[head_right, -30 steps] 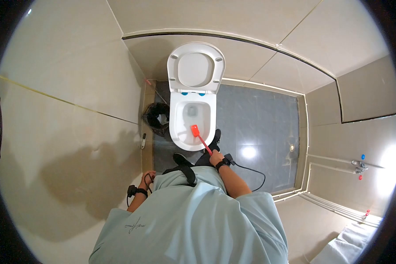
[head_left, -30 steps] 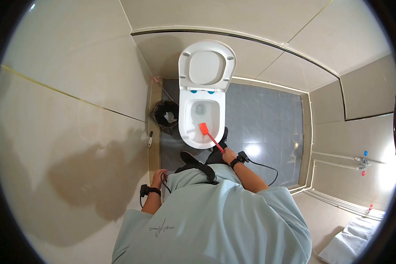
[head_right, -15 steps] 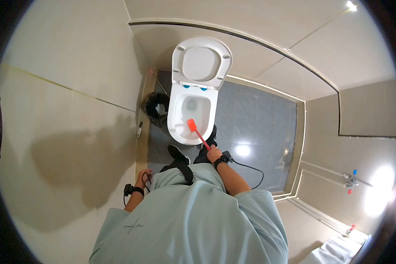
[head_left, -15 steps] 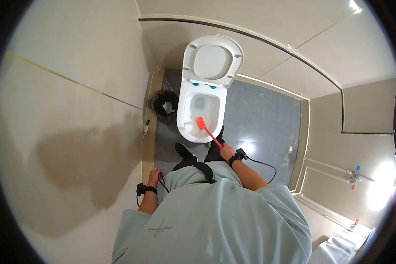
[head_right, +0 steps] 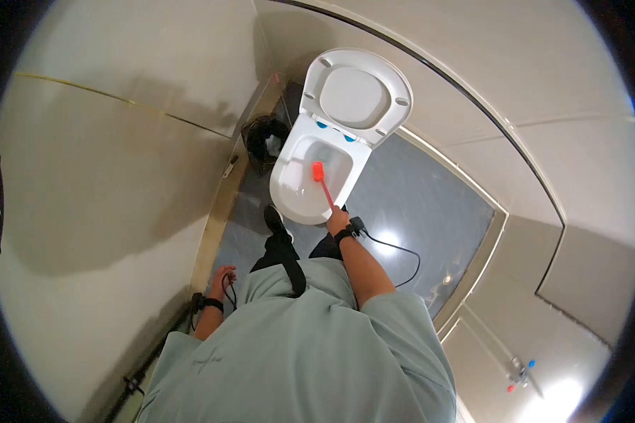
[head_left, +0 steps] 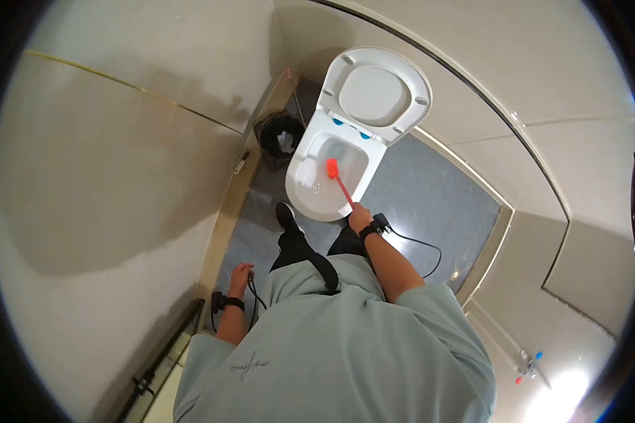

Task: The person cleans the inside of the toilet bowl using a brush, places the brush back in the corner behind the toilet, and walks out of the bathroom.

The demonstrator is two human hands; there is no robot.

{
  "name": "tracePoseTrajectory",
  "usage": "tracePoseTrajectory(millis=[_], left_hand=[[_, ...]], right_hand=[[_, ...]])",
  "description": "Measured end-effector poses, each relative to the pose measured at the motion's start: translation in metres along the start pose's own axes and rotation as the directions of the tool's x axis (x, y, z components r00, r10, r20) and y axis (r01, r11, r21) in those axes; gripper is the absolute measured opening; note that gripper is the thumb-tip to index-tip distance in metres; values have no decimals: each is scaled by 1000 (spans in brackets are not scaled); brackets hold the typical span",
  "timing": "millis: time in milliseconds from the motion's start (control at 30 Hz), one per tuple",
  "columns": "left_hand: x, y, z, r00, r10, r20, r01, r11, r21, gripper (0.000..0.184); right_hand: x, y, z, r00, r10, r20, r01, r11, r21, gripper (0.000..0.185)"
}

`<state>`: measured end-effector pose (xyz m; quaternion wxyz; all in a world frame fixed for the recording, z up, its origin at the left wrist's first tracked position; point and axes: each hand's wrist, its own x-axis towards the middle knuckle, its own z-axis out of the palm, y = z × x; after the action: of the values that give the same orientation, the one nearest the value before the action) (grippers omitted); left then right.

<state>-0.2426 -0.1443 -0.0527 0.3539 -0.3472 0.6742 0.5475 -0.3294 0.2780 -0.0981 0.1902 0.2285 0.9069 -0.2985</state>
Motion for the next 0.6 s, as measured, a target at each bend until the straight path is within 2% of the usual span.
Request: tracePoseTrajectory(millis=[33, 100, 133, 167, 233, 300, 333, 367, 433, 467, 500, 533, 567, 600], left_hand=[[-13, -4, 15, 1000, -14, -28, 14, 1000, -16, 17], [-48, -18, 45, 999, 20, -41, -29, 970, -241, 18], [-59, -30, 61, 998, -2, -63, -14, 969, -248, 18], [-69, -43, 78, 994, -85, -73, 62, 961, -271, 18], [-105, -56, 109, 977, -189, -101, 151, 941, -303, 19], [-145, -52, 148, 974, 191, -124, -202, 976, -79, 18], [-158, -51, 160, 919, 379, -103, -377, 925, 38, 19], [-161, -67, 160, 918, 376, -124, -375, 926, 38, 19], [-158, -112, 156, 968, 223, -117, -193, 955, 225, 17], [-167, -112, 160, 993, 75, -91, -97, 960, -264, 18], [-165, -116, 158, 992, 72, -102, -97, 958, -269, 18], [-161, -116, 152, 992, -121, -34, 97, 908, -408, 19], [-161, -120, 149, 952, -298, 64, 286, 802, -524, 20], [-166, -127, 153, 951, -301, 66, 289, 796, -531, 20]], right_hand=[[19, 9, -1, 999, -20, 28, 20, 1000, -2, 17], [53, 27, -1, 999, -15, 45, 20, 995, -100, 17], [69, 34, -4, 997, 41, 59, -35, 994, -102, 16], [83, 40, -7, 993, 98, 72, -90, 990, -108, 16], [105, 54, -15, 990, 78, 119, -64, 991, -114, 17], [125, 67, -19, 978, 40, 206, -16, 993, -117, 17], [133, 72, -17, 977, 30, 210, -11, 996, -91, 18], [140, 77, -14, 975, 14, 223, 6, 996, -88, 18], [147, 74, -17, 965, 49, 259, -33, 997, -67, 18], [150, 79, -9, 973, -43, 225, 58, 996, -63, 17], [154, 83, -1, 971, -52, 233, 68, 996, -64, 17], [157, 85, 7, 960, -46, 277, 56, 998, -28, 18], [156, 88, 14, 946, -38, 320, 39, 999, 3, 19], [151, 94, 21, 945, -40, 325, 43, 999, -4, 19]])
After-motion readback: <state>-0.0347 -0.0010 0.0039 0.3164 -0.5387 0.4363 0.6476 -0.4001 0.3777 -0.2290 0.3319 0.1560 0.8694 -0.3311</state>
